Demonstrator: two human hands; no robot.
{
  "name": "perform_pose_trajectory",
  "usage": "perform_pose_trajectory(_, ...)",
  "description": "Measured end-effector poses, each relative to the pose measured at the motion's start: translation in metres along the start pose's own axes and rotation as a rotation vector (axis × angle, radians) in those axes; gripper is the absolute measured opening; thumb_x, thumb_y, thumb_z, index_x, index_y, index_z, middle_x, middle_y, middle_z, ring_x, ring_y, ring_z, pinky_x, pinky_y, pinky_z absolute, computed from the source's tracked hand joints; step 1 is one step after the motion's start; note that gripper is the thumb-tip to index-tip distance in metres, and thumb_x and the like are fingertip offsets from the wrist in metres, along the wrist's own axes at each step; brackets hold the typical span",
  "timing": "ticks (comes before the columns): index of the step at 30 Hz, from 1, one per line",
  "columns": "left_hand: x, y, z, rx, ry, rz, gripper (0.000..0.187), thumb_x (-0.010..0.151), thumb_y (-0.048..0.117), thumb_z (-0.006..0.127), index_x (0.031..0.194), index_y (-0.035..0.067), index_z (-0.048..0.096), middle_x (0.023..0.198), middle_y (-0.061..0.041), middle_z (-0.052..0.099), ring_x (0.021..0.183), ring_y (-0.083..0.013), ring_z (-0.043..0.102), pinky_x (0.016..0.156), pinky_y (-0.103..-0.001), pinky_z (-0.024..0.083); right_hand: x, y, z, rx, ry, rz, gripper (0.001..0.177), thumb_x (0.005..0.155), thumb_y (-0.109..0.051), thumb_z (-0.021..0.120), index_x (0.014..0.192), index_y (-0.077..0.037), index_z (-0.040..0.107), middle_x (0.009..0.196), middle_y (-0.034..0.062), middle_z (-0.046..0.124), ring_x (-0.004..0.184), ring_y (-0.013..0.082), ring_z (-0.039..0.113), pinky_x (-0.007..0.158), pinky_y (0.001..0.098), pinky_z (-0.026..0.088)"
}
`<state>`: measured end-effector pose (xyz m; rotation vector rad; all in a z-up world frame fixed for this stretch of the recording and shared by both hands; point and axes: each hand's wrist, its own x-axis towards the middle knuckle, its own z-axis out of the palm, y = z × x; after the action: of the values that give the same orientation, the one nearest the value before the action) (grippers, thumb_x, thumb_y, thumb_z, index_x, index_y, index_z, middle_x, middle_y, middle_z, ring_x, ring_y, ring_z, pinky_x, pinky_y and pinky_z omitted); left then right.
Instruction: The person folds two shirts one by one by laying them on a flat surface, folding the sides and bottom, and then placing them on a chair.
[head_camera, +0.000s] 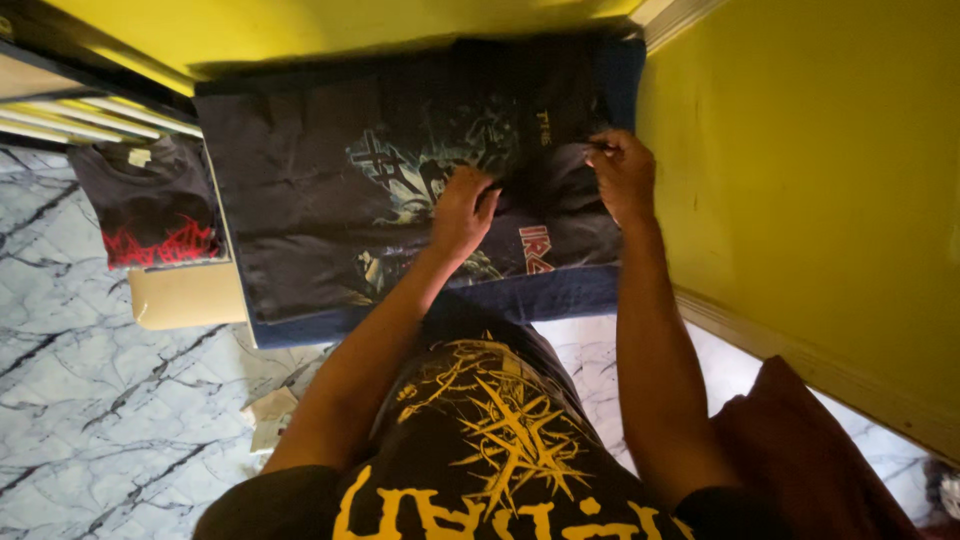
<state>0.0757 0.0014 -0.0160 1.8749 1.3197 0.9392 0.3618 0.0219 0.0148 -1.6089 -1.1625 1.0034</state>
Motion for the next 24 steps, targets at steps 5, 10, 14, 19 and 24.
perform_pose_trajectory(5,-0.029,0.007,-0.016,0.167,-0.039,0.354,0.019,0.093,0.009,0.077,0.112,0.006,0.075,0.100,-0.010,0.068,0.086,-0.0221,0.065,0.078,-0.035,0.054,-0.060,-0.027,-0.024,-0.406,0.056,0.097,0.024,0.083,0.001,0.075,0.107,-0.005,0.077,0.093,0.0077,0.074,0.084,0.0194,0.068,0.078,0.0311,0.055)
perform_pose_trajectory(10,-0.044,0.011,-0.021,0.304,-0.218,0.377,0.018,0.091,0.010,0.076,0.108,0.009,0.074,0.095,-0.006,0.064,0.087,-0.0224,0.063,0.078,-0.040,0.051,-0.103,-0.003,-0.025,-0.336,-0.010,0.000,0.028,0.080,0.000,0.069,0.107,-0.005,0.073,0.118,0.0149,0.068,0.103,0.0235,0.071,0.089,0.0337,0.060)
perform_pose_trajectory(14,-0.049,0.008,-0.025,0.326,-0.453,0.264,0.032,0.083,0.013,0.073,0.114,0.007,0.069,0.107,-0.011,0.064,0.099,-0.0267,0.061,0.088,-0.044,0.049,-0.116,0.000,-0.014,-0.649,-0.007,-0.220,0.035,0.074,-0.004,0.067,0.108,-0.007,0.075,0.121,0.0178,0.067,0.113,0.0355,0.064,0.095,0.0433,0.055)
perform_pose_trajectory(19,-0.050,0.013,-0.023,0.395,-0.259,0.389,0.045,0.093,0.025,0.068,0.132,0.003,0.062,0.136,-0.017,0.057,0.120,-0.0350,0.055,0.102,-0.048,0.045,-0.113,-0.023,0.009,-0.947,-0.104,-0.231,0.039,0.090,-0.022,0.073,0.126,-0.007,0.076,0.113,0.0234,0.063,0.106,0.0435,0.056,0.091,0.0539,0.044)
perform_pose_trajectory(24,-0.049,0.010,-0.031,0.422,-0.355,0.303,0.049,0.100,0.032,0.064,0.139,0.003,0.059,0.146,-0.018,0.051,0.128,-0.0381,0.051,0.108,-0.052,0.040,-0.089,-0.009,0.024,-0.903,-0.023,-0.316,0.021,0.091,-0.033,0.077,0.102,-0.015,0.075,0.106,0.0187,0.066,0.105,0.0396,0.058,0.087,0.0522,0.046)
